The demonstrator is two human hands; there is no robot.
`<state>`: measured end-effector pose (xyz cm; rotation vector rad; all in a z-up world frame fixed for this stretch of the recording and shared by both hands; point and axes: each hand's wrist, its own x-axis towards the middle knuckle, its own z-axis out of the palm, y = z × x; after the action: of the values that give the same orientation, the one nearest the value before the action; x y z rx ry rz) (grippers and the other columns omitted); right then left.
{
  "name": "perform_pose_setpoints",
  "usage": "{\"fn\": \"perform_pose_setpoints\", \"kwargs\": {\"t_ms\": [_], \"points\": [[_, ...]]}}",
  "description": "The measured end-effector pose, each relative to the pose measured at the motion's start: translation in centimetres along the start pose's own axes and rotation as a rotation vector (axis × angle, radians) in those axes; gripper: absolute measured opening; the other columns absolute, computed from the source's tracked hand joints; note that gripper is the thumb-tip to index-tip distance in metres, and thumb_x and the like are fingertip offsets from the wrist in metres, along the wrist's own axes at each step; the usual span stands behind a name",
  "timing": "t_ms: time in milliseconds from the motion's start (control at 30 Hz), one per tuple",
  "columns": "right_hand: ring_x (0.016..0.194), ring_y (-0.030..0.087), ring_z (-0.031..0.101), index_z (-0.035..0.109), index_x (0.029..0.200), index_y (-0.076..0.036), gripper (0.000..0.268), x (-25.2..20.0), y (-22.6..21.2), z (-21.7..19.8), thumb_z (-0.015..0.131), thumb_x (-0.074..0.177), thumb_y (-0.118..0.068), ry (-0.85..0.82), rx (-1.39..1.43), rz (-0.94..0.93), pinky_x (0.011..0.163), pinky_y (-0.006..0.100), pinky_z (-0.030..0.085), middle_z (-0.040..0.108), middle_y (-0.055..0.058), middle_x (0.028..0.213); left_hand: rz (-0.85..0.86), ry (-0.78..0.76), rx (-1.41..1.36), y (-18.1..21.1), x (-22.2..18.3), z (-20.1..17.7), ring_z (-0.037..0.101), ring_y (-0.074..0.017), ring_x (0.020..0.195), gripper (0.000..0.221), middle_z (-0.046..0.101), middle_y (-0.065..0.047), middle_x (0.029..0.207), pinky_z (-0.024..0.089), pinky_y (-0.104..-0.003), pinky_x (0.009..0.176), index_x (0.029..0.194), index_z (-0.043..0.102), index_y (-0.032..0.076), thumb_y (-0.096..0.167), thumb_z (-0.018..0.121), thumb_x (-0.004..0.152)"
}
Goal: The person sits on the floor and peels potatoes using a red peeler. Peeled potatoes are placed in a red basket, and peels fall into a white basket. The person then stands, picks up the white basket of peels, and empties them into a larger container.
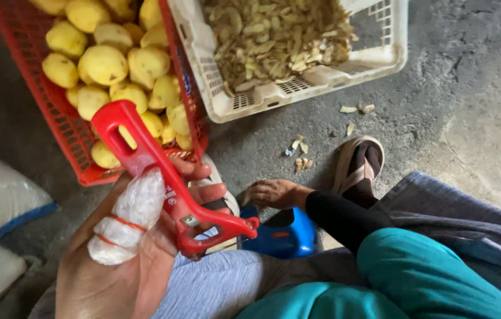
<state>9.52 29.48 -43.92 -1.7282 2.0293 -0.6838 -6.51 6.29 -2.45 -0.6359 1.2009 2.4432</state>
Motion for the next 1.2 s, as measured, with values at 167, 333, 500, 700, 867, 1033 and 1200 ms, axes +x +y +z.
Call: {"fn": "perform_pose_setpoints", "kwargs": {"t_ms": [167, 333, 500, 700, 867, 1033, 1200], "points": [[0.123, 0.024, 0.056, 0.067, 0.113, -0.020, 0.020, -6.2, 6.2, -2.5, 0.058, 0.096, -0.026, -0.258, -0.071, 0.070, 0.103, 0.040, 0.049, 0.063, 0.001, 0.124, -0.028, -0.030, 0.003, -0.6, 1.2, 1.2, 0.066, -0.0373, 0.113, 0.038, 0.065, -0.021, 0.126, 0.056, -0.055, 0.098, 0.134, 0.057, -0.004, 0.024, 0.055, 0.108], [0.107, 0.029, 0.061, 0.068, 0.110, -0.020, 0.020, -13.4, 10.2, -9.5, 0.068, 0.091, -0.024, 0.145, 0.097, 0.641, 0.092, 0.044, 0.052, 0.063, 0.006, 0.111, -0.060, -0.027, 0.014, 0.0, -0.8, 2.0, 0.066, -0.0380, 0.113, 0.039, 0.065, -0.022, 0.126, 0.056, -0.055, 0.096, 0.133, 0.057, -0.004, 0.024, 0.055, 0.107], [0.120, 0.046, 0.050, 0.057, 0.133, -0.006, 0.045, -14.6, 10.7, -13.2, 0.070, 0.095, -0.028, 0.635, -0.114, 1.384, 0.101, 0.054, 0.043, 0.055, 0.024, 0.133, -0.094, 0.014, 0.036, 0.3, -2.3, 2.9, 0.067, -0.0387, 0.112, 0.039, 0.065, -0.023, 0.126, 0.057, -0.055, 0.094, 0.133, 0.057, -0.005, 0.025, 0.055, 0.107], [0.126, 0.047, 0.043, 0.047, 0.141, -0.004, 0.061, -8.5, 5.4, -9.4, 0.069, 0.092, -0.033, 0.595, -0.013, 1.521, 0.105, 0.054, 0.039, 0.047, 0.027, 0.142, -0.110, 0.009, 0.041, -0.2, -1.8, 4.2, 0.067, -0.0378, 0.113, 0.039, 0.064, -0.021, 0.125, 0.057, -0.056, 0.093, 0.131, 0.058, -0.004, 0.025, 0.055, 0.106], [0.130, 0.037, 0.050, 0.055, 0.138, -0.011, 0.047, -5.8, 2.8, -7.2, 0.065, 0.096, -0.030, 0.453, 0.215, 1.279, 0.109, 0.046, 0.044, 0.053, 0.016, 0.138, -0.092, 0.011, 0.062, -0.2, -1.8, 4.6, 0.067, -0.0374, 0.111, 0.038, 0.065, -0.021, 0.125, 0.057, -0.053, 0.088, 0.131, 0.058, -0.003, 0.025, 0.055, 0.105], [0.130, 0.037, 0.049, 0.059, 0.133, -0.013, 0.052, -5.4, 3.9, -8.1, 0.070, 0.086, -0.032, 0.453, 0.076, 1.029, 0.109, 0.048, 0.041, 0.055, 0.014, 0.138, -0.106, 0.066, 0.086, -0.1, -2.2, 4.7, 0.067, -0.0379, 0.113, 0.040, 0.065, -0.022, 0.125, 0.057, -0.053, 0.092, 0.131, 0.057, -0.005, 0.026, 0.053, 0.106], [0.128, 0.033, 0.050, 0.062, 0.127, -0.012, 0.060, -6.7, 3.3, -8.4, 0.071, 0.074, -0.039, 0.163, -0.223, 0.559, 0.106, 0.051, 0.040, 0.056, 0.013, 0.135, -0.090, 0.034, 0.062, 0.3, -2.1, 4.9, 0.067, -0.0373, 0.112, 0.040, 0.065, -0.021, 0.124, 0.058, -0.055, 0.092, 0.131, 0.058, -0.005, 0.025, 0.054, 0.105]]}}
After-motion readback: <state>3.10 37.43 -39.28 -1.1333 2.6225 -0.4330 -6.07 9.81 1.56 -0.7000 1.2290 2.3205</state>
